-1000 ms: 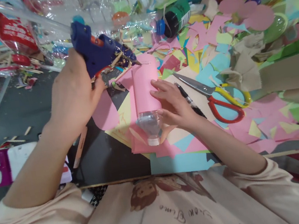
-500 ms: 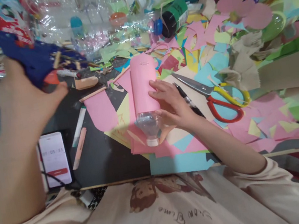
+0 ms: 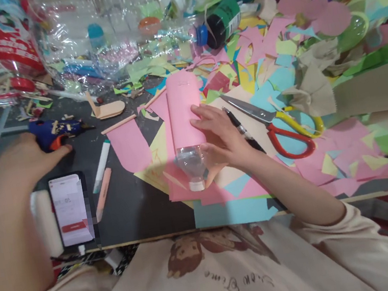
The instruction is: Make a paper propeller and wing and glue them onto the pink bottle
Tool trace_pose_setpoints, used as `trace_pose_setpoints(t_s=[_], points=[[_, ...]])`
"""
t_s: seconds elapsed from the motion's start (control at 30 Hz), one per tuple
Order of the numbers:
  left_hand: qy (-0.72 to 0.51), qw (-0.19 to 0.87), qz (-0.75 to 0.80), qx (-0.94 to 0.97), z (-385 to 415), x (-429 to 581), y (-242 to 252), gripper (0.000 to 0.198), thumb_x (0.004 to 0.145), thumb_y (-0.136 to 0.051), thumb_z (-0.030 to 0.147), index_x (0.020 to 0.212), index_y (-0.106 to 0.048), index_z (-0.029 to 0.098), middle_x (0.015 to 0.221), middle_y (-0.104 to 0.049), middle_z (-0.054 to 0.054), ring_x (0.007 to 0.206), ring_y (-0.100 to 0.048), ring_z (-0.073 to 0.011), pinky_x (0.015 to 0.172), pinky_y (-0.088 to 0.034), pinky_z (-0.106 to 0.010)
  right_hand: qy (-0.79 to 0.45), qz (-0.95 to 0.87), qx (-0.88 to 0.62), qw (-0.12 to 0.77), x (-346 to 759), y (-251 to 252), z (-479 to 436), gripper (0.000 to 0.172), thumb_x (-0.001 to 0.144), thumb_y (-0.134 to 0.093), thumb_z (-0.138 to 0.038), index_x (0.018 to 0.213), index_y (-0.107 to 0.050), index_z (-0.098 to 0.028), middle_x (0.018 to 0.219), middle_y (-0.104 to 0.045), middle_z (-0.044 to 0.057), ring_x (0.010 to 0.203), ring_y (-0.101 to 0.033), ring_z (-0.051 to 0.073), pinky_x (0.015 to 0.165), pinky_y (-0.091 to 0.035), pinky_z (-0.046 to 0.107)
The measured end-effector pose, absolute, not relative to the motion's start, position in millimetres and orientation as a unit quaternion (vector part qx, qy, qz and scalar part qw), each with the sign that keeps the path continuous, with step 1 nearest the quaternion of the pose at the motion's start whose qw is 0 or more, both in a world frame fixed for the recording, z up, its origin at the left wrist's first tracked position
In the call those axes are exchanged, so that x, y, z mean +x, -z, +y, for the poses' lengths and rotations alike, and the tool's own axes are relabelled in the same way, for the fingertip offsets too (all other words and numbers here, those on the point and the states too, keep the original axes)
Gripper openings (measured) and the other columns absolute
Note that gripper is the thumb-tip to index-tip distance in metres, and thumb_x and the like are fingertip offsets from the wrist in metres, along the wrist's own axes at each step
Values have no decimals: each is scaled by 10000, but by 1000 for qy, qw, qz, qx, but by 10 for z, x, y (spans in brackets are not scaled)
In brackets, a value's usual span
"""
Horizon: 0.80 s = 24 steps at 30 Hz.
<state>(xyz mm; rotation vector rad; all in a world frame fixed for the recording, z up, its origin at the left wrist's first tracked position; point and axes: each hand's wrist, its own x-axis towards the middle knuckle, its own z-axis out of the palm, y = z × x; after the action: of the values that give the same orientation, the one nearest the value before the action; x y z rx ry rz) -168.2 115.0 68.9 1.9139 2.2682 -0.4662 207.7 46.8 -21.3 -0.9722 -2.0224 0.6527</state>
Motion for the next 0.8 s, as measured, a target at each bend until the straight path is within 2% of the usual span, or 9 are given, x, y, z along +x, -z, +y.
trace_pose_setpoints(t_s=[0.07,0.17,0.27,0.37,0.47,0.57,0.67,0.73,0.8], points=[[143,-4,768,624,1095,-1465,-784,772,749,-463,535,1252,-555,-43,1307,-571,-329,1258,-515,-508,991,-441,-621,-260,-795,-384,391,2078,212,467,468,954,-496,-480,1408,-465,-371,1518,-492,34,1448,-396,259,1170,-338,595],[18,-55,771,634,1098,-1102,-896,625,811,-397,434,1214,-603,4,1275,-618,-259,1294,-522,-416,1086,-406,-533,-265,-794,-387,388,2083,212,467,467,952,-491,-496,1404,-465,-378,1521,-487,32,1452,-391,259,1171,-330,608],[30,41,748,661,1226,-844,-880,606,808,-497,494,1258,-584,97,1094,-714,-150,1109,-653,-386,972,-496,-517,-273,-793,-398,371,2088,216,469,471,949,-472,-532,1392,-482,-371,1520,-487,36,1460,-377,262,1175,-319,620],[70,46,735,673,1381,-734,-782,566,807,-561,471,1271,-570,147,1067,-723,-111,1118,-646,-372,956,-497,-496,-270,-792,-406,366,2086,222,471,474,944,-470,-545,1378,-505,-356,1512,-496,42,1460,-378,267,1177,-326,610],[82,62,712,695,1466,-686,-740,389,833,-492,328,1143,-635,140,1072,-713,-93,1119,-643,-338,980,-478,-470,-261,-792,-400,379,2078,222,471,466,948,-482,-518,1381,-501,-348,1505,-505,47,1453,-389,266,1176,-331,603],[43,51,695,716,1477,-622,-811,351,815,-378,206,995,-670,127,1033,-700,-67,1106,-639,-299,1003,-452,-458,-263,-793,-395,382,2077,212,469,462,954,-480,-503,1389,-489,-347,1506,-502,53,1455,-386,263,1174,-334,604],[-105,93,678,721,1494,-508,-898,272,733,-479,181,927,-669,165,874,-690,-46,865,-648,-224,806,-486,-352,-270,-795,-398,370,2084,198,464,466,955,-466,-521,1389,-490,-351,1513,-491,49,1462,-374,262,1178,-332,609],[-230,188,641,708,1541,-393,-905,243,650,-568,140,876,-647,180,724,-625,1,628,-569,-143,591,-406,-279,-272,-795,-399,368,2086,193,461,469,955,-463,-523,1392,-486,-352,1517,-484,48,1465,-370,263,1178,-331,611],[-343,282,582,682,1607,-246,-868,168,617,-575,105,762,-596,188,604,-540,40,495,-477,-96,497,-341,-257,-267,-796,-393,375,2084,194,459,467,958,-471,-503,1396,-480,-343,1517,-484,58,1461,-374,263,1175,-338,605]])
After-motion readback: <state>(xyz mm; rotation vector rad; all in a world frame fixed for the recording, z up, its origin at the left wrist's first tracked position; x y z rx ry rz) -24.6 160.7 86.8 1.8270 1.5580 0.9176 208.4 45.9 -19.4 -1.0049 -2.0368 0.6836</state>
